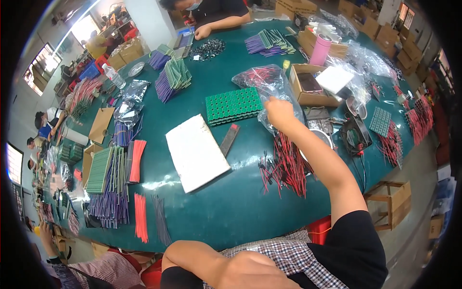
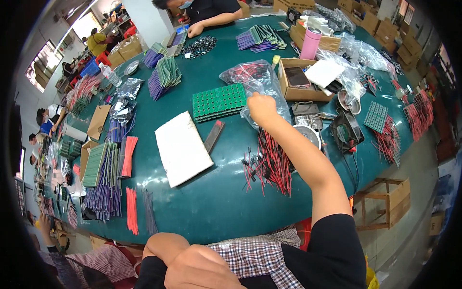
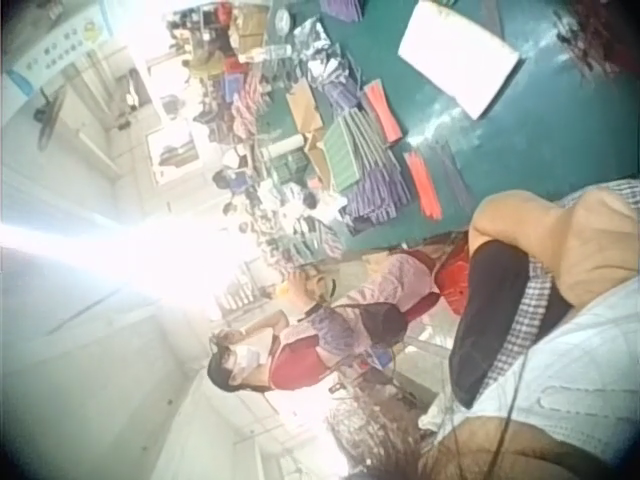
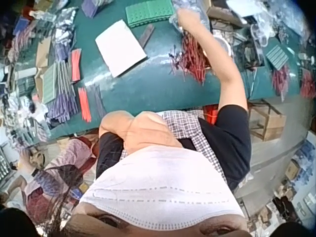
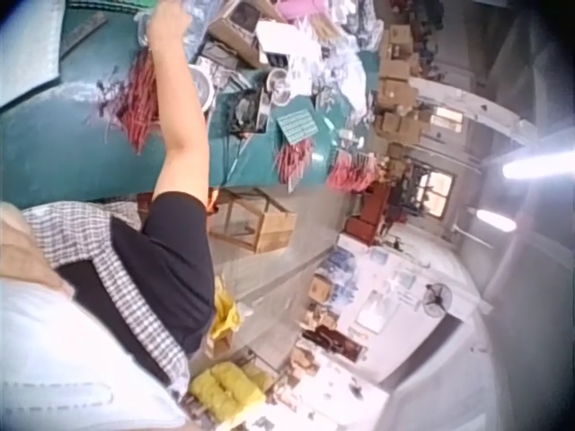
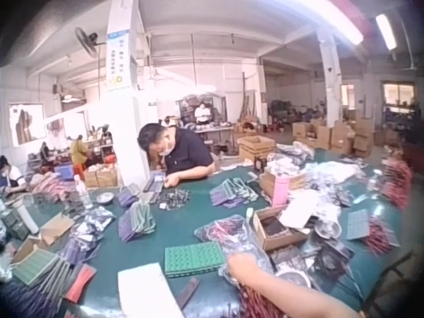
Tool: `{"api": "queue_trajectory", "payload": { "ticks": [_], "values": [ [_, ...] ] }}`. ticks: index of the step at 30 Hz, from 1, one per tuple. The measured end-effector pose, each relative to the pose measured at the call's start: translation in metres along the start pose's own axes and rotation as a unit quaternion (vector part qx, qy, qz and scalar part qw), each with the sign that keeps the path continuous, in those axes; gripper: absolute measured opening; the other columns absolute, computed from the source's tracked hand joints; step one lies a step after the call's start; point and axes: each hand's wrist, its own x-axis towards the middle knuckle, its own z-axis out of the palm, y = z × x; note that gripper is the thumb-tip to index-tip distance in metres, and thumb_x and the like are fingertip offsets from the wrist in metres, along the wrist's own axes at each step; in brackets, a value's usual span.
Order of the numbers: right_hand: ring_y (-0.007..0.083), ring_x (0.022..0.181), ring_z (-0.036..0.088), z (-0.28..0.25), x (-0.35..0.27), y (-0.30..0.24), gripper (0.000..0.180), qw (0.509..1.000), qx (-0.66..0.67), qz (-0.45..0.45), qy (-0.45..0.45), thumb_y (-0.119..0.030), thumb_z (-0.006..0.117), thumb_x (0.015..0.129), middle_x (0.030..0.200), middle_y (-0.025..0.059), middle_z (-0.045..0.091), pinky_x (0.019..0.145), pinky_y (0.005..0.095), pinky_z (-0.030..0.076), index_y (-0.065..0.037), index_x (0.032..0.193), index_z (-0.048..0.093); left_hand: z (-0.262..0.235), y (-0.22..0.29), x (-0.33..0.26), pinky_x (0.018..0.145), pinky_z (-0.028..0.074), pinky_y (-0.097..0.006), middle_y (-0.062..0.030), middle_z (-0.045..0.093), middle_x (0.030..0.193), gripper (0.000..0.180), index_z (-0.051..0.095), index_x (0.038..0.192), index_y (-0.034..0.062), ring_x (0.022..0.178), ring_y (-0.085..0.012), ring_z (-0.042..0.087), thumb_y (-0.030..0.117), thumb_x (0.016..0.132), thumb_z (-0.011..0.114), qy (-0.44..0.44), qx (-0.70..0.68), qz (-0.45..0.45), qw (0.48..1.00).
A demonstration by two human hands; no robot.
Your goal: The person solders a circuit board using a soldering iron and solder wire, organizes wires on the table, and inserts wire leads into the circuit board by hand.
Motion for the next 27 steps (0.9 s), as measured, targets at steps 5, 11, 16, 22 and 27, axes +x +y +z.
{"api": "queue_trajectory", "payload": {
  "ticks": [5,11,16,22,27],
  "values": [
    [0.0326,0.073,0.069,-0.037,-0.003,-0.007,0.005,0.998,0.016,-0.054,0.011,-0.006,0.066,0.064,0.082,0.0156,0.066,0.065,0.0433,0.055,-0.005,0.069,0.068,-0.009,-0.024,0.0,0.061,0.051,-0.027,-0.0149,0.069,0.098,0.022,0.069,0.1,-0.0012,0.077,-0.0209,0.069,0.016,0.09,0.06,-0.025,0.035,-0.018,0.999],
    [0.0366,0.079,0.07,-0.058,-0.008,-0.006,0.009,0.974,0.056,-0.143,-0.165,-0.003,0.066,0.065,0.084,0.0179,0.069,0.067,0.0421,0.056,0.0,0.074,0.069,-0.02,-0.061,-0.005,0.062,0.049,-0.025,-0.0077,0.069,0.099,0.018,0.069,0.1,0.0056,0.079,-0.0162,0.067,0.017,0.087,0.063,-0.053,0.073,-0.038,0.995],
    [0.0339,0.097,0.068,-0.077,0.038,0.017,0.039,0.902,0.213,-0.153,-0.344,-0.017,0.069,0.07,0.101,0.0164,0.071,0.084,0.0422,0.054,-0.008,0.108,0.072,-0.029,-0.089,-0.014,0.063,0.048,-0.023,-0.0017,0.068,0.099,0.017,0.069,0.1,0.0113,0.08,-0.0123,0.065,0.018,0.084,0.066,-0.076,0.111,-0.062,0.989],
    [0.0343,0.105,0.065,-0.008,0.138,0.058,0.031,0.977,0.148,0.014,-0.151,-0.02,0.054,0.087,0.113,0.0148,0.069,0.09,0.0467,0.051,-0.011,0.113,0.069,-0.061,-0.197,-0.044,0.074,0.054,-0.04,-0.0098,0.066,0.104,0.028,0.065,0.107,0.0072,0.088,-0.0282,0.066,0.02,0.081,0.069,-0.028,0.288,-0.344,0.893],
    [0.0315,0.137,0.042,0.067,0.179,0.071,0.054,0.982,0.089,0.074,-0.147,-0.024,0.045,0.091,0.144,0.0107,0.052,0.114,0.0537,0.027,-0.017,0.145,0.049,-0.111,-0.298,-0.09,0.108,0.036,-0.051,-0.0156,0.048,0.141,0.078,0.051,0.135,0.0117,0.134,-0.0353,0.044,0.038,0.07,0.084,-0.078,0.455,-0.401,0.791]
  ]
}}
